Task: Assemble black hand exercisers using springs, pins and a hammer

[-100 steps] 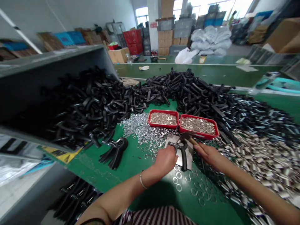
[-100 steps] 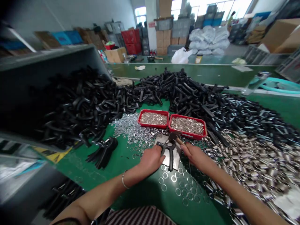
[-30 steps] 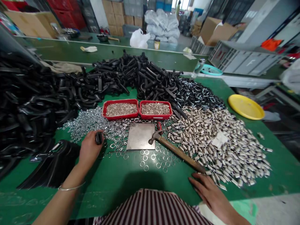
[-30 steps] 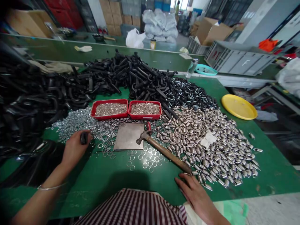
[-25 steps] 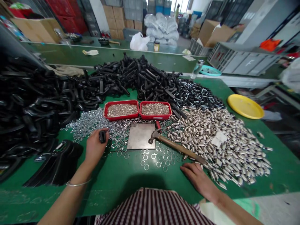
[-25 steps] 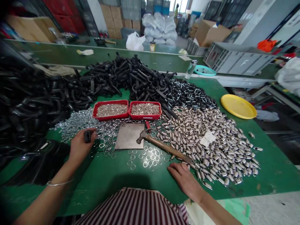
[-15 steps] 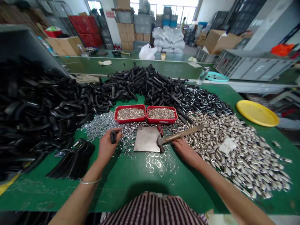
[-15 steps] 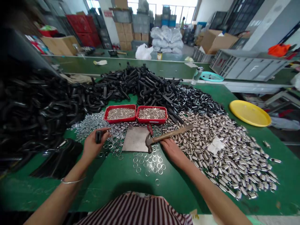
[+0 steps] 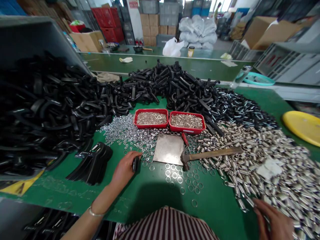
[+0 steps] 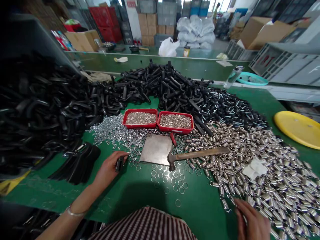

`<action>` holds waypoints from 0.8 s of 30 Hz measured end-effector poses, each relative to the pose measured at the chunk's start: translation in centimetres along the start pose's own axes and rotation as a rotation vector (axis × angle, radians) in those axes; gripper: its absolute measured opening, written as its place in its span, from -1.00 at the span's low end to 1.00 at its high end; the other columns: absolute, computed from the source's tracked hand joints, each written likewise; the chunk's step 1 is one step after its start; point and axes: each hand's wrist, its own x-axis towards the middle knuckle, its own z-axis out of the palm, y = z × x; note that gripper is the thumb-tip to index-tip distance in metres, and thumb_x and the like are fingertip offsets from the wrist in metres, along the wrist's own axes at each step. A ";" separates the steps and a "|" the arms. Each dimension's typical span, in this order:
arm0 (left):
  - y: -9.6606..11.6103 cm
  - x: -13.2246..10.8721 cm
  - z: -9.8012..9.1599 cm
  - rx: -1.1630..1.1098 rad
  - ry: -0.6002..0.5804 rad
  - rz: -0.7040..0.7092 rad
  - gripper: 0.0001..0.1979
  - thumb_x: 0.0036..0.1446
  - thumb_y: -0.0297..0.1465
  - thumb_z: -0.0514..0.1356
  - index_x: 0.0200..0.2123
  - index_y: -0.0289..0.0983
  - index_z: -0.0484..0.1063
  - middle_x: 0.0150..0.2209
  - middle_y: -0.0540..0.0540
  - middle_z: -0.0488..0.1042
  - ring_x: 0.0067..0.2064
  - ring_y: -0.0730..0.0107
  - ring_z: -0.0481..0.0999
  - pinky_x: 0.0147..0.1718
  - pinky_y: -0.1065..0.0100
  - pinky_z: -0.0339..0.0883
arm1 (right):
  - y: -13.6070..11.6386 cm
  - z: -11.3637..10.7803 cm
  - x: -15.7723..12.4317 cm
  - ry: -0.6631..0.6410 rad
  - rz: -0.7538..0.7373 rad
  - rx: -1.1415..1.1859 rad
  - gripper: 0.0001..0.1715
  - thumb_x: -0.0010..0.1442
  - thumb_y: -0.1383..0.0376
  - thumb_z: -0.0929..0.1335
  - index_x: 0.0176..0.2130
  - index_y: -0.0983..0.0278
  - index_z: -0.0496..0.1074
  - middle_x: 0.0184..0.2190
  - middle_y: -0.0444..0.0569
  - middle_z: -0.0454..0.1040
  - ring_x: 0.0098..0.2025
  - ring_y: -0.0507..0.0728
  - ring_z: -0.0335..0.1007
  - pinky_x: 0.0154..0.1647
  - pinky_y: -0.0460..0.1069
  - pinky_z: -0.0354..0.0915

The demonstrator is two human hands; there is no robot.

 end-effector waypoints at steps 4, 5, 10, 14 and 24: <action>3.3 -2.6 0.8 -0.047 -0.154 0.138 -0.63 0.28 -0.48 0.06 0.10 -0.14 0.42 -0.03 -0.18 0.51 0.00 0.22 0.51 -0.03 0.21 0.41 | 0.3 2.2 -2.9 -0.145 -0.064 0.050 -0.54 0.30 0.25 0.26 0.18 0.07 0.33 0.05 0.09 0.42 -0.01 0.34 0.39 -0.04 0.24 0.29; 4.6 -2.8 1.3 -0.056 -0.248 0.245 -0.60 0.27 -0.49 0.08 0.12 -0.10 0.42 0.01 -0.16 0.51 0.02 0.22 0.51 -0.03 0.21 0.41 | 0.0 2.7 -2.1 -0.171 -0.071 0.074 -0.56 0.30 0.27 0.25 0.15 0.06 0.37 0.05 0.07 0.42 0.00 0.32 0.38 -0.05 0.21 0.31; 11.4 -2.1 7.4 -0.053 -0.517 0.903 -0.68 0.29 -0.35 0.16 0.10 -0.02 0.43 0.26 -0.05 0.37 0.25 0.22 0.35 0.17 0.09 0.26 | -2.0 5.0 4.3 -0.301 -0.149 0.200 -0.55 0.28 0.39 0.21 0.06 0.09 0.46 0.04 0.03 0.41 0.05 0.26 0.33 0.02 0.18 0.33; 14.4 0.6 13.3 0.093 -0.377 1.071 -0.70 0.33 -0.30 0.11 0.06 -0.23 0.46 0.20 -0.18 0.42 0.27 0.12 0.32 0.23 0.05 0.18 | -3.0 6.9 8.0 -0.295 -0.223 0.236 -0.61 0.32 0.33 0.24 0.08 0.15 0.45 0.03 0.05 0.40 0.08 0.25 0.30 0.10 0.20 0.29; 15.5 4.9 10.1 -0.030 -0.143 0.701 -0.71 0.36 -0.37 0.06 0.07 -0.29 0.43 0.11 -0.24 0.48 0.11 0.21 0.44 0.06 0.16 0.31 | -7.5 4.2 14.5 -0.048 0.267 0.911 -0.57 0.42 0.15 0.15 0.24 0.08 0.20 0.04 0.06 0.47 -0.52 0.02 0.29 -0.42 0.04 0.40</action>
